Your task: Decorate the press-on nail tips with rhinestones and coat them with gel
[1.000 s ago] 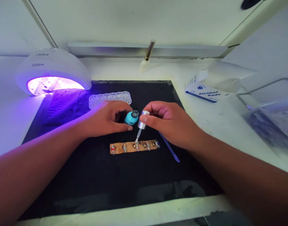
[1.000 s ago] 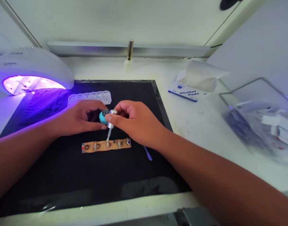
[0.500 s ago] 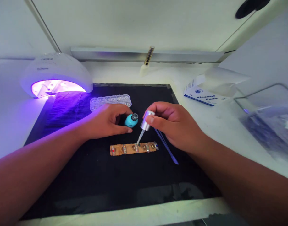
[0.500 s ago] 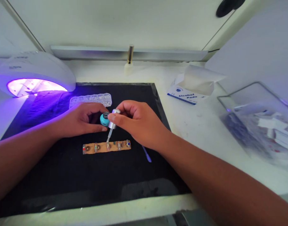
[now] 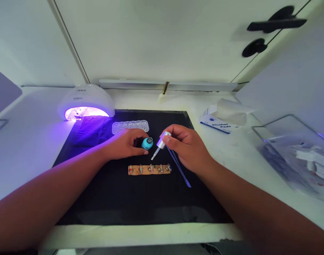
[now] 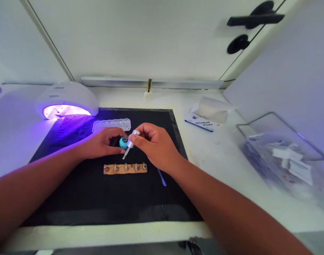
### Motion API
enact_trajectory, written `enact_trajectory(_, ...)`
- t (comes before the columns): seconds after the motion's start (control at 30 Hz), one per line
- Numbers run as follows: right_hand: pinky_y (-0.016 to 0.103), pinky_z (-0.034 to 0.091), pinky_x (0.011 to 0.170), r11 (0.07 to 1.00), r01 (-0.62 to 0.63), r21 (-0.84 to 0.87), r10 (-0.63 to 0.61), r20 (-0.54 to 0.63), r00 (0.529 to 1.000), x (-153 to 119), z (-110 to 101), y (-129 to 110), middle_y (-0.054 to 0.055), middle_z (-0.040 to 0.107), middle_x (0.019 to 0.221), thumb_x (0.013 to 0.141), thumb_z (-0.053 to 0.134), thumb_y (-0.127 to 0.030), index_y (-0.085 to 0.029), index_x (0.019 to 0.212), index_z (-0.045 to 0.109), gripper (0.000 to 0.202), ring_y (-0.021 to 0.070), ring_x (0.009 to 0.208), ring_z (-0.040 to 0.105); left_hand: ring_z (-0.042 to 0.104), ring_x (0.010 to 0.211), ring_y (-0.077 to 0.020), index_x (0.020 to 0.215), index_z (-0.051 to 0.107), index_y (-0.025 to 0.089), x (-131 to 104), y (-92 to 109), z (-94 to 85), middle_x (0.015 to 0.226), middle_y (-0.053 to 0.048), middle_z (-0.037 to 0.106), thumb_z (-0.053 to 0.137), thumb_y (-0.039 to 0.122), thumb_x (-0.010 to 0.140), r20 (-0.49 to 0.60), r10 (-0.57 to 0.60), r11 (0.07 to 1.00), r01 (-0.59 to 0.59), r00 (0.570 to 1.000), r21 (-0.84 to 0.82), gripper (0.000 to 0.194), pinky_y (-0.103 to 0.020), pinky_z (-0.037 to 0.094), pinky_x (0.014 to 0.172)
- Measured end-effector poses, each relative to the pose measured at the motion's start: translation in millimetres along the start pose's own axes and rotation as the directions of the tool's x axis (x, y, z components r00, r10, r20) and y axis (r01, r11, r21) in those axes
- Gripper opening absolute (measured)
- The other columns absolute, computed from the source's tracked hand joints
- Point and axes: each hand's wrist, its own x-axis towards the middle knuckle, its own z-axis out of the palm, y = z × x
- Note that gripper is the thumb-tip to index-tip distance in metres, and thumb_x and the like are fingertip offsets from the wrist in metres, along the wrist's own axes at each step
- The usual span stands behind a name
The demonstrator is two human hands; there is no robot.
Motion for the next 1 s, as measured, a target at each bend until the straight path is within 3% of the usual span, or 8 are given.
enact_trajectory(0.2,0.025,0.036,0.054,0.993,0.120,0.000,-0.120,-0.088,0.989,-3,-1,-20,-0.005,0.053,0.058,0.074,0.068,-0.034,-0.018,0.069,0.061,0.019,0.0088,0.052,0.042,0.046,0.063,-0.0089,0.093,0.064,0.013,-2,7,-3.4,0.075,0.003,0.056,0.070,0.029,0.075,-0.059,-0.030,0.999,0.028,0.998,-0.039,0.025,-0.022,0.038,0.057)
enact_trajectory(0.4,0.025,0.036,0.054,0.971,0.239,0.013,-0.232,-0.194,0.953,-1,-5,-35,-0.003,0.054,0.060,0.073,0.068,-0.036,-0.019,0.068,0.061,0.019,0.0089,0.053,0.043,0.042,0.055,-0.0080,0.099,0.067,0.016,-8,22,-27.9,0.064,0.005,0.052,0.077,0.031,0.072,-0.132,-0.081,0.997,0.082,0.988,0.004,0.032,-0.021,0.030,0.050)
enact_trajectory(0.53,0.025,0.035,0.053,0.960,0.281,-0.006,-0.275,-0.231,0.933,6,2,-41,-0.004,0.053,0.060,0.078,0.068,-0.039,-0.019,0.071,0.062,0.021,0.0090,0.054,0.042,0.041,0.053,-0.0077,0.095,0.065,0.015,-23,27,-37.8,0.060,0.006,0.049,0.075,0.031,0.075,-0.159,-0.104,0.995,0.103,0.982,-0.020,0.027,-0.021,0.029,0.048)
enact_trajectory(0.77,0.025,0.031,0.050,0.946,0.313,-0.085,-0.325,-0.239,0.915,21,28,-46,-0.006,0.045,0.053,0.074,0.069,-0.039,-0.020,0.064,0.056,0.025,0.0083,0.050,0.037,0.046,0.064,-0.0089,0.093,0.063,0.015,-47,6,-18.0,0.075,0.003,0.055,0.069,0.031,0.078,-0.212,-0.082,0.991,0.057,0.974,-0.122,0.024,-0.022,0.039,0.059)
enact_trajectory(1.0,0.025,0.033,0.052,0.922,0.366,-0.128,-0.385,-0.198,0.901,28,26,-21,-0.005,0.048,0.058,0.077,0.070,-0.049,-0.020,0.069,0.055,0.033,0.0088,0.052,0.039,0.050,0.072,-0.0115,0.095,0.066,0.014,-47,-12,-12.3,0.081,0.001,0.059,0.072,0.032,0.077,-0.240,-0.020,0.995,-0.005,0.970,-0.103,0.026,-0.025,0.041,0.066)
